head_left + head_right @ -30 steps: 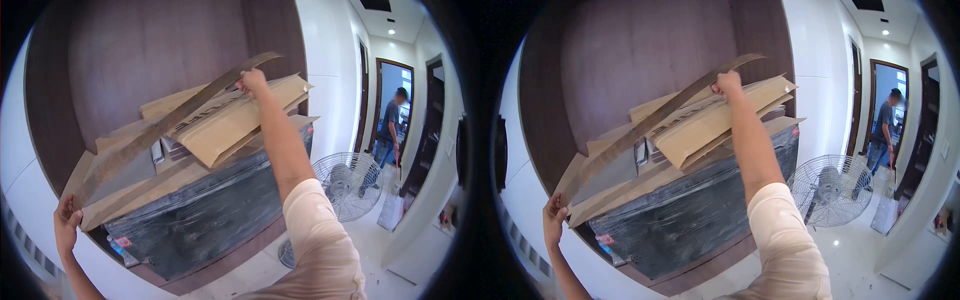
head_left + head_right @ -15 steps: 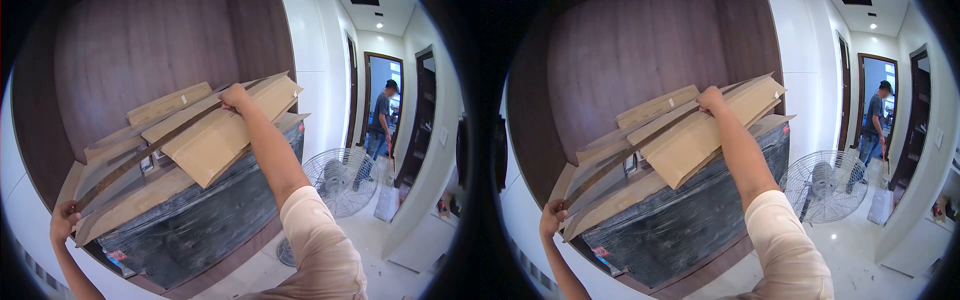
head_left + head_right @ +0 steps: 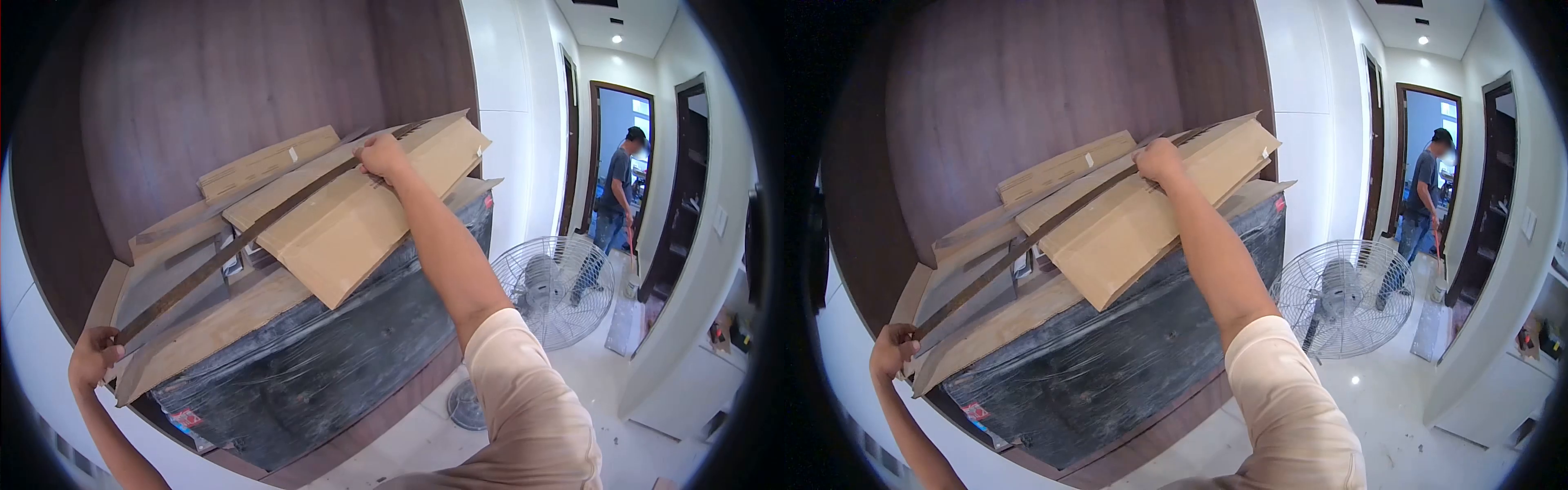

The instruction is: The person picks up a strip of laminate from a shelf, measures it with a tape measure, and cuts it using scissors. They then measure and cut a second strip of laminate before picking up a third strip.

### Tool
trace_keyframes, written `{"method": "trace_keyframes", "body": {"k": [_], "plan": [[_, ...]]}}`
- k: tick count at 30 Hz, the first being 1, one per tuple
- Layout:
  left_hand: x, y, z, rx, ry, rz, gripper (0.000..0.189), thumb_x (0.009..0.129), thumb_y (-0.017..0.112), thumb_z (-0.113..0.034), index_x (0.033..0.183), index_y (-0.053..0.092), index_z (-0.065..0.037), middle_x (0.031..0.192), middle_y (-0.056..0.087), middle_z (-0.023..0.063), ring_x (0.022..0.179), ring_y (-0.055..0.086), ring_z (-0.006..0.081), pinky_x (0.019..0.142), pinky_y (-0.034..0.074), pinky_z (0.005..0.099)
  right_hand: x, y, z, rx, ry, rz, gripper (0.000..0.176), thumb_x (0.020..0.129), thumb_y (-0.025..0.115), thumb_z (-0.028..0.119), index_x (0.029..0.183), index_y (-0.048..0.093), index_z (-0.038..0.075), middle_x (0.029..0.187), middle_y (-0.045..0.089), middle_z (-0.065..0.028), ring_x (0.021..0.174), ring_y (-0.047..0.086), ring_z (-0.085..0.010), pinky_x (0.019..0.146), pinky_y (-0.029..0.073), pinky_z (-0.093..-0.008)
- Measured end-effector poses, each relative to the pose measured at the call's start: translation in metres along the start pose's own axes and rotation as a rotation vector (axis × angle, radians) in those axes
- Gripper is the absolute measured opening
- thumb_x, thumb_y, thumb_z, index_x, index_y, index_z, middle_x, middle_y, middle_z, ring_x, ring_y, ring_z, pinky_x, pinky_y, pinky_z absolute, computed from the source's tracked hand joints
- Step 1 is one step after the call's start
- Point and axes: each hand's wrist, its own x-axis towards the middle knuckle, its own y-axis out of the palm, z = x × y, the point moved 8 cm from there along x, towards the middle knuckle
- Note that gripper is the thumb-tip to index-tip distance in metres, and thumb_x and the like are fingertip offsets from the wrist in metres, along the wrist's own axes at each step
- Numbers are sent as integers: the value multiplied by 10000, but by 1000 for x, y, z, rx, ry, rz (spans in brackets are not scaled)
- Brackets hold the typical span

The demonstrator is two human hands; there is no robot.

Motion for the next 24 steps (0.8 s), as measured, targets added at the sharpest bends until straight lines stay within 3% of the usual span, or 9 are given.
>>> {"method": "trace_keyframes", "body": {"k": [3, 6, 9, 12, 15, 18, 24], "plan": [[-2, 7, -6, -50, 17, 15, 497, 656, 720, -53, 1097, 590, 134, 739, 596, 76, 597, 545, 155, 549, 430, 289, 0, 4, 4, -31, -69, -9, 293, 785, 671, 258, 771, 702, -33, 769, 695, -184, 822, 682, -316, 768, 517, -400], [4, 18, -17, 25, 24, 31, 481, 659, 719, -55, 1087, 600, 132, 742, 611, 90, 598, 559, 159, 551, 437, 291, 0, 7, -1, 248, -36, -2, 225, 815, 694, 154, 839, 662, -68, 640, 622, -94, 526, 583, -147, 509, 461, -309], [1, 24, -23, 210, -26, 52, 487, 643, 732, -81, 1073, 620, 119, 762, 631, 106, 610, 576, 161, 553, 451, 291, 2, 9, -6, 212, -9, 21, 223, 806, 702, 154, 834, 663, -63, 661, 629, -91, 532, 582, -136, 499, 460, -311], [0, 16, -14, 195, -61, 92, 499, 611, 756, -138, 1039, 651, 97, 751, 642, 107, 604, 591, 162, 541, 462, 295, 0, 13, -6, 29, -16, 89, 287, 813, 706, 194, 912, 670, -73, 713, 660, -118, 600, 619, -176, 575, 497, -333], [-9, 15, -17, 110, -46, 136, 513, 580, 776, -192, 998, 676, 87, 698, 638, 95, 568, 590, 160, 514, 462, 297, -14, 10, 11, -133, -90, 87, 398, 823, 696, 255, 1040, 660, -76, 875, 697, -178, 803, 674, -261, 746, 517, -359], [-15, 21, -18, 40, -13, 156, 523, 577, 797, -242, 945, 684, 111, 637, 626, 76, 523, 576, 145, 499, 452, 280, -16, 19, 21, -268, -184, 88, 461, 845, 641, 371, 1113, 661, -3, 1035, 677, -212, 999, 648, -338, 890, 490, -409], [-18, 33, -36, -47, 30, 216, 543, 584, 829, -261, 947, 679, 114, 638, 626, 66, 528, 575, 129, 506, 443, 263, -17, 24, 23, -189, -114, 98, 577, 879, 599, 421, 1234, 573, -33, 1200, 606, -241, 1156, 568, -350, 971, 446, -414]]}}
